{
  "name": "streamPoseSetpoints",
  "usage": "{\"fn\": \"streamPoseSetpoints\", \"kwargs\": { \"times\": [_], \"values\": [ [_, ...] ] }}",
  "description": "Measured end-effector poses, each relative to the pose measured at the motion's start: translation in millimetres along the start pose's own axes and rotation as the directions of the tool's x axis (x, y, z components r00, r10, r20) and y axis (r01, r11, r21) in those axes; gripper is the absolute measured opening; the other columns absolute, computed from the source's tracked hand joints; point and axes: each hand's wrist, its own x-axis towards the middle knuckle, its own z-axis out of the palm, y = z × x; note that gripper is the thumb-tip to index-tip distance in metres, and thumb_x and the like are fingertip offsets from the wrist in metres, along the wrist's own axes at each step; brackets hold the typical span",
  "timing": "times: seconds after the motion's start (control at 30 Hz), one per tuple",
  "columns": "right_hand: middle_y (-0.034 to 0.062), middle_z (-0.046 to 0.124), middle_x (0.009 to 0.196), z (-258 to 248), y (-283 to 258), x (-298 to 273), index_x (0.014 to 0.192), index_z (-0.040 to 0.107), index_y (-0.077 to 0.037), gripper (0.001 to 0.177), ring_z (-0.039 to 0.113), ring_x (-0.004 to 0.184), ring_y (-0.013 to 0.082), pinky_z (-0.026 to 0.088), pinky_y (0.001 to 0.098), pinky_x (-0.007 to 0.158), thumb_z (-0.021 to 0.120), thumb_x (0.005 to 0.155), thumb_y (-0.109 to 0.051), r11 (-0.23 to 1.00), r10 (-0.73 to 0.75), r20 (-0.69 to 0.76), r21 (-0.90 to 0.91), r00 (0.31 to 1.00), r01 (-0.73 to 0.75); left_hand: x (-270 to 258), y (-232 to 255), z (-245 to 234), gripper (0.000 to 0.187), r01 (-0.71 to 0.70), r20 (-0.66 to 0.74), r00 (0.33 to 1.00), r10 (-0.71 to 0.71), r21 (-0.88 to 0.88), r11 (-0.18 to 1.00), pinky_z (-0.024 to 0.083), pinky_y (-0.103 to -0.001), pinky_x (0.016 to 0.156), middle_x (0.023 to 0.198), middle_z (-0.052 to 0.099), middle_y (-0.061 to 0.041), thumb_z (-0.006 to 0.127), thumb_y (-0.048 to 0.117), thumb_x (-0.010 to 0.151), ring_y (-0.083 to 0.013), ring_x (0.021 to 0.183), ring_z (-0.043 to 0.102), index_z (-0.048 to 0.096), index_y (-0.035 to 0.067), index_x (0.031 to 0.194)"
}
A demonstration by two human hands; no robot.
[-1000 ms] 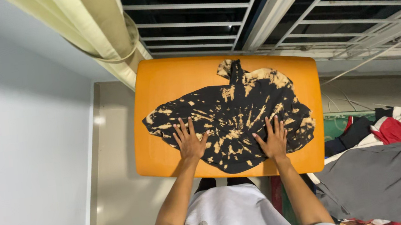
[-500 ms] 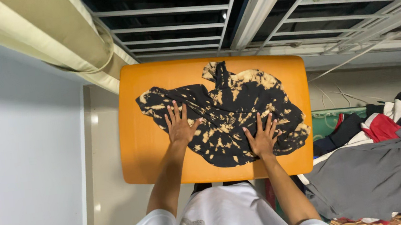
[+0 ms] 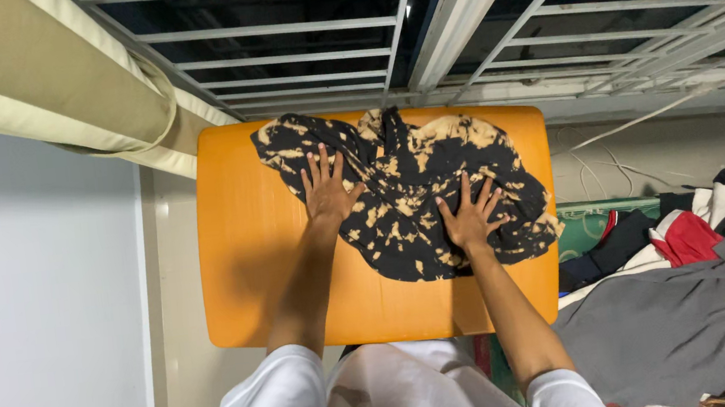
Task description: The person folds a black and beige patterned cloth on an orange table and places it into a suitcase. They then fold a grey t-shirt on the same table.
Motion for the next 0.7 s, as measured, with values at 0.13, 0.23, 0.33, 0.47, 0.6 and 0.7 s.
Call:
{"fn": "streamPoseSetpoints", "kwargs": {
  "times": [0.13,0.23,0.33,0.47,0.6,0.7],
  "values": [
    [0.0109,-0.017,0.172,-14,1,4,0.163,0.008,-0.042,0.089,-0.02,0.155,0.0399,-0.005,0.0825,0.11,0.046,0.09,-0.075,1.0,-0.025,-0.018,0.006,1.0,0.025,-4,0,0,0.097,-0.019,-0.065,0.998,0.015,-0.063,0.998,-0.001,-0.054,0.126,0.172,-0.009,-0.005,0.049,0.075,0.091,-0.0344,0.158,-0.007,0.011,0.025,0.165],
    [0.0122,-0.012,0.172,-20,3,-7,0.163,0.011,-0.041,0.087,-0.016,0.157,0.0398,-0.004,0.0804,0.112,0.046,0.091,-0.072,0.997,-0.069,-0.062,0.019,0.996,0.07,-23,-10,16,0.094,-0.08,-0.22,0.974,0.049,-0.132,0.988,0.004,-0.058,0.125,0.172,0.003,-0.006,0.05,0.074,0.092,-0.038,0.157,0.003,0.016,0.024,0.165],
    [0.015,-0.009,0.172,-17,7,-23,0.165,0.012,-0.037,0.084,-0.014,0.157,0.0414,-0.004,0.0801,0.113,0.044,0.094,-0.07,0.996,-0.086,-0.101,0.009,0.991,0.088,-46,-23,38,0.092,-0.115,-0.41,0.911,0.041,-0.157,0.981,0.011,-0.059,0.124,0.171,0.016,-0.01,0.055,0.07,0.093,-0.0414,0.155,0.016,0.024,0.02,0.163],
    [0.0166,-0.008,0.172,-6,22,-46,0.166,0.012,-0.032,0.083,-0.011,0.157,0.0443,-0.003,0.0811,0.112,0.041,0.096,-0.068,0.994,-0.105,-0.135,-0.031,0.985,0.102,-88,-44,60,0.096,-0.137,-0.528,0.849,-0.017,-0.251,0.958,0.018,-0.061,0.121,0.167,0.025,-0.015,0.065,0.063,0.088,-0.0419,0.153,0.026,0.03,0.008,0.159],
    [0.0187,-0.008,0.171,3,35,-66,0.164,0.012,-0.028,0.087,-0.011,0.155,0.0462,-0.003,0.081,0.109,0.043,0.093,-0.069,0.987,-0.161,-0.135,-0.029,0.978,0.159,-125,-65,69,0.096,-0.061,-0.443,0.894,-0.06,-0.253,0.965,0.019,-0.06,0.121,0.166,0.027,-0.015,0.07,0.061,0.087,-0.0415,0.151,0.025,0.032,0.006,0.156],
    [0.0202,-0.004,0.17,9,47,-83,0.164,0.014,-0.021,0.091,-0.005,0.154,0.0474,-0.002,0.0784,0.111,0.051,0.092,-0.065,0.976,-0.211,-0.151,0.022,0.966,0.217,-144,-77,77,0.097,0.011,-0.457,0.878,-0.146,-0.285,0.958,0.019,-0.061,0.118,0.163,0.028,-0.02,0.075,0.057,0.085,-0.0437,0.149,0.025,0.033,0.003,0.154]
  ]
}}
